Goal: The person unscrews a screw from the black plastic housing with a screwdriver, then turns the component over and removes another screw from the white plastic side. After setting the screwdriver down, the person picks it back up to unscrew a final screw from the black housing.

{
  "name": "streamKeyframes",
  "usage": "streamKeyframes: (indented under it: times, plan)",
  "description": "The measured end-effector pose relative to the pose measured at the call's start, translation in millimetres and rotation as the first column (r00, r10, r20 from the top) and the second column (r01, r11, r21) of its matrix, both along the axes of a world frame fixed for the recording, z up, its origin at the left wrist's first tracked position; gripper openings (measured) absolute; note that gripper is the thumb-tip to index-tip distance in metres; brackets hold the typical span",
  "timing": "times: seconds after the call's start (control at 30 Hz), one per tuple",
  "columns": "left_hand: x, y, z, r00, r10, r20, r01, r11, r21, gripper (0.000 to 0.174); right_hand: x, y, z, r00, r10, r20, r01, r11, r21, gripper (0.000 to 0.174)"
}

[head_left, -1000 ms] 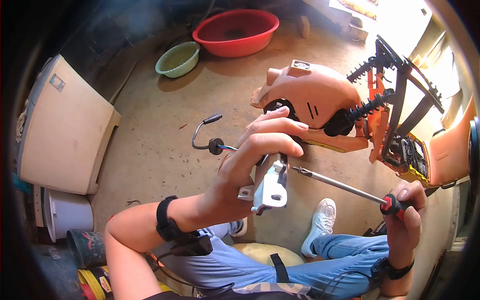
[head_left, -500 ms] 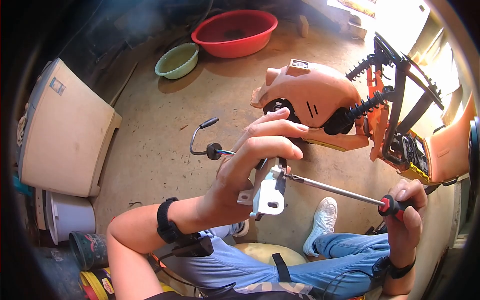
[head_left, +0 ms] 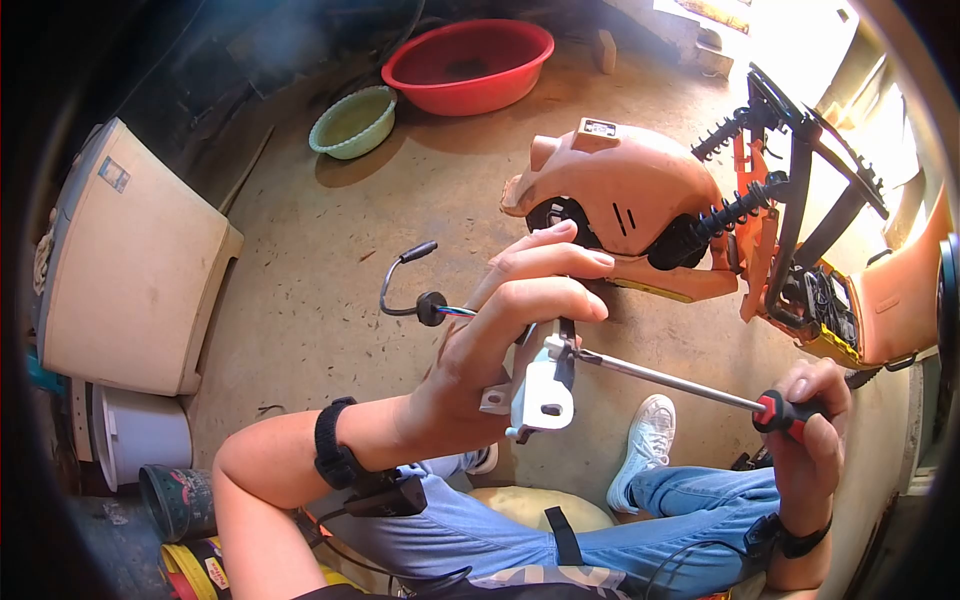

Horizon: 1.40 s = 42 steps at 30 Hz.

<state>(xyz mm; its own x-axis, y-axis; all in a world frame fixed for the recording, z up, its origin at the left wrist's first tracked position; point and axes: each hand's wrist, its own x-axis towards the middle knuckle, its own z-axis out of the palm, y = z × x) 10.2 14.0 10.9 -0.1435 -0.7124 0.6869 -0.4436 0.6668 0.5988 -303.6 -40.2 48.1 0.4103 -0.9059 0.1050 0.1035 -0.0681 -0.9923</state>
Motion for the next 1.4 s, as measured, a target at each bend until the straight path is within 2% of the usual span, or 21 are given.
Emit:
streamKeyframes:
  times: [0.13, 0.17, 0.2, 0.27, 0.37, 0.4, 0.43, 0.5, 0.53, 0.67, 0.73, 0.77, 0.83, 0.87, 1.0, 1.07, 1.1, 1.17, 1.3, 1.37, 1.4]
  plan:
    - [2, -1, -5, 1.0, 0.001, -0.007, -0.001, 1.0, 0.007, 0.042, 1, -2, -1, 0.993, 0.09, 0.071, -0.098, 0.989, 0.112, 0.054]
    - [2, -3, -7, 0.998, 0.002, -0.062, -0.004, 1.0, -0.028, 0.046, 3, -2, 0, 0.989, 0.112, 0.094, -0.124, 0.984, 0.13, 0.057]
    - [2, -4, -8, 0.993, 0.002, -0.118, -0.009, 0.998, -0.063, 0.051, 3, -2, 0, 0.989, 0.113, 0.096, -0.125, 0.984, 0.13, 0.057]
    - [1, 0, -2, 0.994, 0.013, -0.107, -0.018, 0.999, -0.044, 0.052, 2, -2, -1, 0.979, 0.087, 0.186, -0.124, 0.973, 0.196, 0.063]
    - [1, 1, 0, 0.995, 0.02, -0.097, -0.022, 0.999, -0.023, 0.054, 5, -1, 5, 0.987, 0.035, 0.158, -0.073, 0.968, 0.24, 0.068]
    - [1, 1, 0, 0.995, 0.018, -0.098, -0.02, 1.0, -0.019, 0.054, 5, -1, 4, 0.993, 0.03, 0.112, -0.048, 0.985, 0.164, 0.071]
    - [2, 2, 1, 0.995, 0.017, -0.096, -0.019, 1.0, -0.019, 0.054, 6, 0, 4, 0.993, 0.029, 0.114, -0.048, 0.985, 0.165, 0.071]
    - [4, 4, 4, 0.999, 0.044, 0.02, -0.044, 0.999, -0.007, 0.045, 6, 1, 5, 0.996, -0.089, -0.031, 0.091, 0.995, 0.047, 0.071]
    - [4, 4, 5, 0.999, 0.043, 0.021, -0.043, 0.999, -0.006, 0.045, 4, 0, -1, 0.997, -0.073, -0.027, 0.073, 0.997, -0.021, 0.067]
    - [3, 3, 3, 0.998, 0.036, 0.061, -0.035, 0.999, -0.016, 0.043, -1, 0, -4, 0.997, -0.065, 0.041, 0.062, 0.995, 0.08, 0.066]
    - [2, 3, 3, 0.998, 0.03, 0.062, -0.029, 0.999, -0.02, 0.042, -3, -1, 0, 0.999, -0.025, 0.025, 0.019, 0.975, 0.222, 0.071]
    - [2, 4, 4, 0.998, 0.037, 0.052, -0.037, 0.999, -0.009, 0.042, 1, -1, 0, 0.999, -0.026, 0.025, 0.02, 0.975, 0.223, 0.071]
    - [2, 4, 4, 0.998, 0.045, 0.044, -0.045, 0.999, 0.006, 0.042, 14, -1, -3, 0.998, -0.047, -0.039, 0.047, 0.999, -0.005, 0.077]
    - [2, 4, 4, 0.998, 0.049, 0.032, -0.049, 0.999, 0.011, 0.043, 14, 0, 4, 0.997, -0.034, -0.069, 0.036, 0.999, 0.034, 0.083]
    - [2, 5, 4, 0.999, 0.043, 0.009, -0.044, 0.999, 0.032, 0.045, 12, 1, -2, 0.997, -0.074, -0.008, 0.074, 0.997, -0.014, 0.073]
    - [1, 5, 4, 0.999, 0.041, 0.003, -0.041, 0.998, 0.039, 0.045, 2, -2, -2, 0.997, -0.022, -0.077, 0.024, 0.999, 0.026, 0.062]
    - [1, 4, 4, 0.999, 0.036, 0.02, -0.037, 0.999, 0.039, 0.045, -2, -3, -4, 0.997, -0.024, -0.077, 0.026, 0.999, 0.028, 0.062]
    - [1, 4, 4, 0.999, 0.032, 0.036, -0.033, 0.999, 0.038, 0.045, -7, -4, -8, 0.997, 0.057, 0.056, -0.065, 0.985, 0.159, 0.055]
    - [2, 4, 2, 0.999, 0.042, 0.021, -0.043, 0.998, 0.041, 0.045, 9, -1, -3, 1.0, 0.0, 0.019, -0.004, 0.985, 0.17, 0.058]
    - [3, 4, 1, 0.998, 0.057, 0.021, -0.058, 0.997, 0.041, 0.045, 14, -2, -9, 1.0, 0.012, -0.012, -0.012, 0.999, -0.031, 0.061]
    - [3, 4, 1, 0.998, 0.059, 0.023, -0.06, 0.997, 0.04, 0.045, 15, -1, -8, 1.0, 0.012, -0.012, -0.012, 0.999, -0.031, 0.061]
